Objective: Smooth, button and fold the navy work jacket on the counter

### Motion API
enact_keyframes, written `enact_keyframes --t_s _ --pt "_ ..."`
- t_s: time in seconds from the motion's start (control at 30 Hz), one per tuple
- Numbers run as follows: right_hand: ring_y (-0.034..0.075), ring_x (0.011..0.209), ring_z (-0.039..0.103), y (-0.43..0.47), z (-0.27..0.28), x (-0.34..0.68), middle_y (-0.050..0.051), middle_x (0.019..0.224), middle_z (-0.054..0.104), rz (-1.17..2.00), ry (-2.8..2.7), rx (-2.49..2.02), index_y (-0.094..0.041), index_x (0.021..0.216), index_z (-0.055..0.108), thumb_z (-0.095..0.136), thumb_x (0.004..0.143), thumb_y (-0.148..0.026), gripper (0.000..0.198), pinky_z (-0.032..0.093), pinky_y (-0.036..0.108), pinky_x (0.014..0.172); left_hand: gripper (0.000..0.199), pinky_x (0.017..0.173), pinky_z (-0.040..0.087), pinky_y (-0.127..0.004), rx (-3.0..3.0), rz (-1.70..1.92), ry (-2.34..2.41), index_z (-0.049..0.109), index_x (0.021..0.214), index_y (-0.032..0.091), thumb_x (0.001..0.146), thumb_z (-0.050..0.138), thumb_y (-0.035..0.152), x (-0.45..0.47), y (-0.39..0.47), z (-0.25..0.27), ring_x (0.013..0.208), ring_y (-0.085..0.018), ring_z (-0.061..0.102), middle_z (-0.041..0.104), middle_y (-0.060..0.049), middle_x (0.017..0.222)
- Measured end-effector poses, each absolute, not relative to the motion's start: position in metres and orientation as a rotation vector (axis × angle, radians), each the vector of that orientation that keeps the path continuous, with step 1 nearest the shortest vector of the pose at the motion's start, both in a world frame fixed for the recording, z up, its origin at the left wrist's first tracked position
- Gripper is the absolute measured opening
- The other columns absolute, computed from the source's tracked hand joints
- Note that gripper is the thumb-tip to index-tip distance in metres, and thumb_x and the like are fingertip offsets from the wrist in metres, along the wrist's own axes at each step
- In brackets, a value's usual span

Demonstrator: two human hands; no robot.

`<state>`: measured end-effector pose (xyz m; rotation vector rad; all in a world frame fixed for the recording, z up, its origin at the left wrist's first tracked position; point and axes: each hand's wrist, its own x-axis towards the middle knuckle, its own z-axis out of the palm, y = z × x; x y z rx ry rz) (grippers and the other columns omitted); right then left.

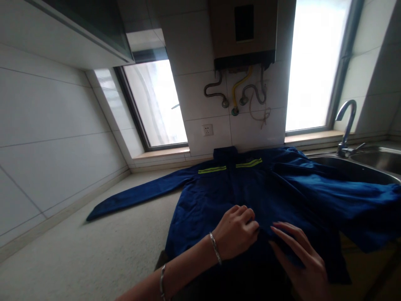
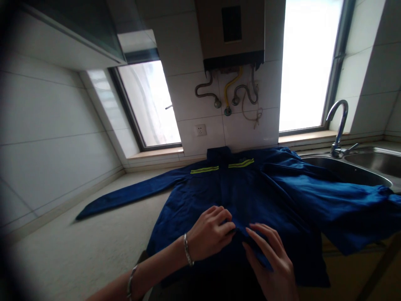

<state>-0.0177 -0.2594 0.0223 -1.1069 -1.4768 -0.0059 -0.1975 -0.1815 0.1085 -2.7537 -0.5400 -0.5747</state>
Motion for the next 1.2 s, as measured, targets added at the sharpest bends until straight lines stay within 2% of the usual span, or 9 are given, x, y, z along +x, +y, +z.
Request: enact_keyframes --t_s 0.07,0.13,0.23,0.3,0.47,0.57,0.67,0.8,1.2 --pt "0.018 0.075 0.064 -0.274 0.017 -0.026 0.006 0.082 0.067 0.252 -1.352 -1.141 -0.021 0.088 0.071 0.063 0.078 -0.032 0.017 0.055 0.026 0.067 0.019 0.076 0.041 -0.03 -2.757 -0.499 -0.553 0.058 0.084 0.017 0.09 0.044 0.028 -0.198 -0.184 0.112 0.083 -0.015 0.052 0.058 -0.004 0.088" --pt "0.016 0.058 0.062 -0.282 0.014 -0.035 0.006 0.068 0.065 0.667 -1.277 -1.158 -0.017 0.08 0.071 0.058 0.081 -0.044 0.03 0.053 0.023 0.053 0.019 0.076 0.04 -0.031 -2.779 -0.454 -0.558 0.058 0.082 0.017 0.089 0.043 0.027 -0.198 -0.187 0.113 0.082 -0.016 0.053 0.058 -0.004 0.085" --pt "0.02 0.062 0.064 -0.28 0.013 -0.049 0.011 0.078 0.068 1.19 -1.097 -1.065 -0.013 0.085 0.071 0.053 0.077 -0.062 0.053 0.054 0.028 0.051 0.017 0.078 0.04 -0.031 -2.921 -0.433 -0.581 0.061 0.082 0.018 0.087 0.049 0.029 -0.195 -0.192 0.11 0.083 -0.016 0.054 0.06 -0.002 0.083" --pt "0.023 0.071 0.066 -0.274 0.013 -0.057 0.013 0.083 0.068 1.313 -0.954 -1.007 -0.011 0.087 0.071 0.057 0.072 -0.065 0.058 0.055 0.031 0.056 0.014 0.077 0.042 -0.028 -3.07 -0.42 -0.629 0.063 0.083 0.018 0.084 0.054 0.029 -0.193 -0.193 0.108 0.081 -0.015 0.056 0.062 -0.002 0.081" --pt "0.023 0.071 0.065 -0.267 0.007 -0.069 0.012 0.077 0.068 1.294 -0.757 -0.976 -0.01 0.081 0.072 0.069 0.067 -0.056 0.048 0.053 0.028 0.052 0.015 0.069 0.044 -0.018 -3.521 -0.353 -0.658 0.069 0.085 0.015 0.08 0.06 0.025 -0.2 -0.185 0.113 0.076 -0.012 0.06 0.068 -0.003 0.083" --pt "0.022 0.064 0.064 -0.268 0.001 -0.074 0.011 0.073 0.068 1.262 -0.737 -0.982 -0.011 0.079 0.072 0.07 0.065 -0.055 0.046 0.052 0.026 0.045 0.03 0.062 0.043 -0.018 -3.68 -0.405 -0.9 0.07 0.091 0.013 0.087 0.051 0.035 -0.205 -0.175 0.114 0.07 -0.012 0.06 0.068 -0.003 0.078" --pt "0.018 0.052 0.061 -0.267 -0.002 -0.075 0.011 0.068 0.067 1.227 -0.774 -1.009 -0.01 0.073 0.072 0.071 0.063 -0.056 0.048 0.05 0.026 0.041 0.038 0.054 0.039 -0.016 -3.707 -0.469 -1.118 0.069 0.099 0.013 0.082 0.056 0.045 -0.202 -0.17 0.108 0.062 -0.01 0.056 0.065 -0.001 0.072" --pt "0.015 0.044 0.058 -0.266 -0.002 -0.077 0.01 0.064 0.066 1.196 -0.825 -1.006 -0.009 0.068 0.07 0.069 0.061 -0.06 0.051 0.05 0.025 0.039 0.036 0.054 0.038 -0.016 -3.645 -0.458 -0.927 0.07 0.099 0.018 0.073 0.068 0.043 -0.193 -0.171 0.097 0.059 -0.007 0.052 0.06 0.0 0.072" --pt "0.01 0.037 0.051 -0.27 0.012 -0.09 0.004 0.056 0.061 1.06 -0.818 -1.127 -0.011 0.07 0.065 0.063 0.065 -0.065 0.054 0.043 0.02 0.033 0.032 0.061 0.043 -0.017 -3.482 -0.534 -0.513 0.067 0.102 0.014 0.088 0.05 0.037 -0.192 -0.162 0.084 0.066 -0.009 0.057 0.063 -0.005 0.078"
